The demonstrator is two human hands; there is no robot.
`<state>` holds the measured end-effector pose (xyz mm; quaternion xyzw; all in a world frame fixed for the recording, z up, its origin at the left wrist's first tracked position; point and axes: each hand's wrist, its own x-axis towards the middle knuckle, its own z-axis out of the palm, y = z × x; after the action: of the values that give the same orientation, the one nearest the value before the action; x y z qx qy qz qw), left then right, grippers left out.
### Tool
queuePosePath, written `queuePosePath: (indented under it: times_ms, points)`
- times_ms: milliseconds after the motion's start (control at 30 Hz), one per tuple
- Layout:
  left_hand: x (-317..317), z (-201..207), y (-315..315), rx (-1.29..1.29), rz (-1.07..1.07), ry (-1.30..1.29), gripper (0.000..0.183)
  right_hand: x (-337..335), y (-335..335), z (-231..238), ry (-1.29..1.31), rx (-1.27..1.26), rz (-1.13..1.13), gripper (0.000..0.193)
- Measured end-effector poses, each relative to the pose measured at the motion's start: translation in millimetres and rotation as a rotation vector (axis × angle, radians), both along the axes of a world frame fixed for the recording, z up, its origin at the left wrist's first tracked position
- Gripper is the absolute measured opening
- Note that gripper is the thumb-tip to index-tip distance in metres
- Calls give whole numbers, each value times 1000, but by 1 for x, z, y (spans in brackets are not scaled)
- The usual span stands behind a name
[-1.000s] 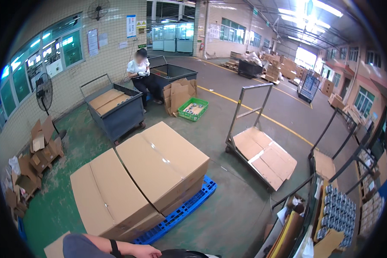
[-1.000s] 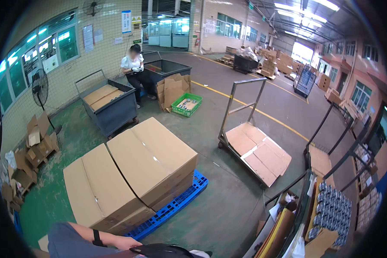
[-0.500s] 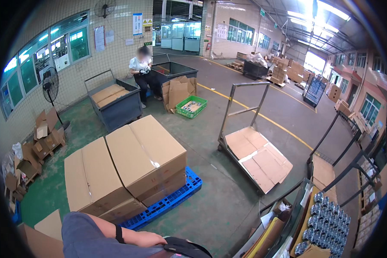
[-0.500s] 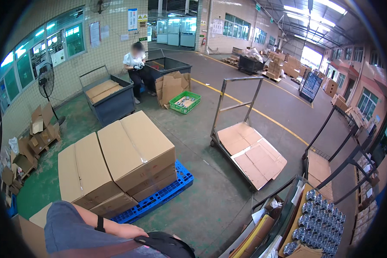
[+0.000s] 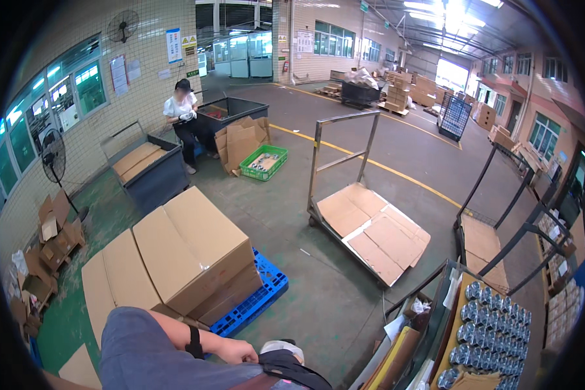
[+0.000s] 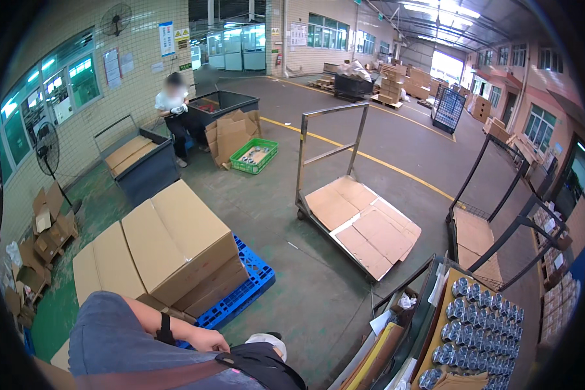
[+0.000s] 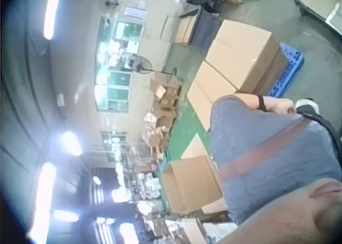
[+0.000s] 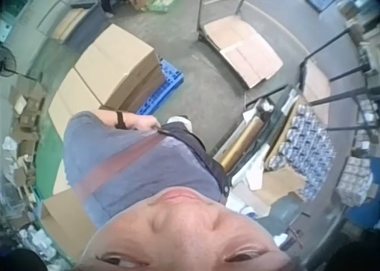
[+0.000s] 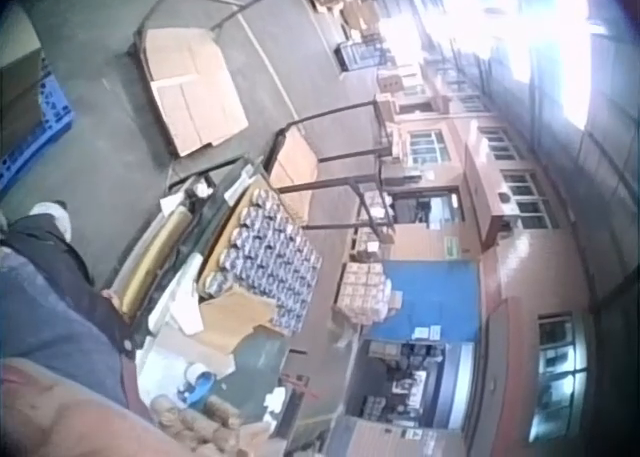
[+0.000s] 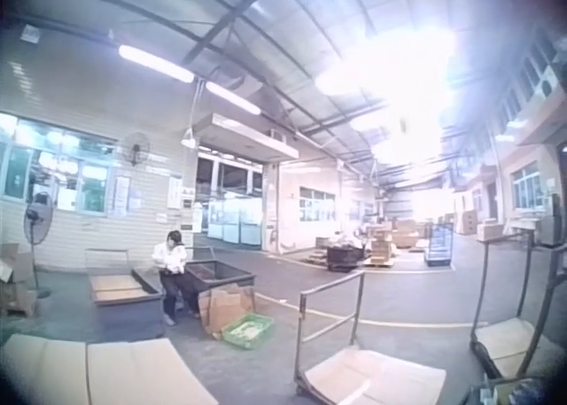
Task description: Packing circular metal or plastic components into a box and sealing it with tape.
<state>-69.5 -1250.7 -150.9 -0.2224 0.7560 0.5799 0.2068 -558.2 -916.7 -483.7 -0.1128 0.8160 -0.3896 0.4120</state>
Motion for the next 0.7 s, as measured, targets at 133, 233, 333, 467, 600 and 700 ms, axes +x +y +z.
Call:
queuePosePath:
  times_ms: [133, 233, 333, 467, 600, 700]
  points:
    - [-26, 22, -45, -103, -163, 29, 22, 16, -42, -1, -7, -22, 5, 27]
    - [-43, 39, -62, -294, -237, 53, 21, 36, -75, -5, -19, -42, 20, 27]
    - [-43, 46, -71, -366, -254, 40, 24, 51, -100, -15, -22, -72, 24, 27]
    - [-43, 38, -76, -392, -207, 21, 26, 53, -121, -19, 0, -116, 9, 27]
    - [-42, 21, -69, -337, -35, -137, 25, 62, -111, -13, 26, -144, -97, 27]
    - [-13, -31, -61, -254, 88, -219, 23, 88, -84, -13, 33, -146, -195, 27]
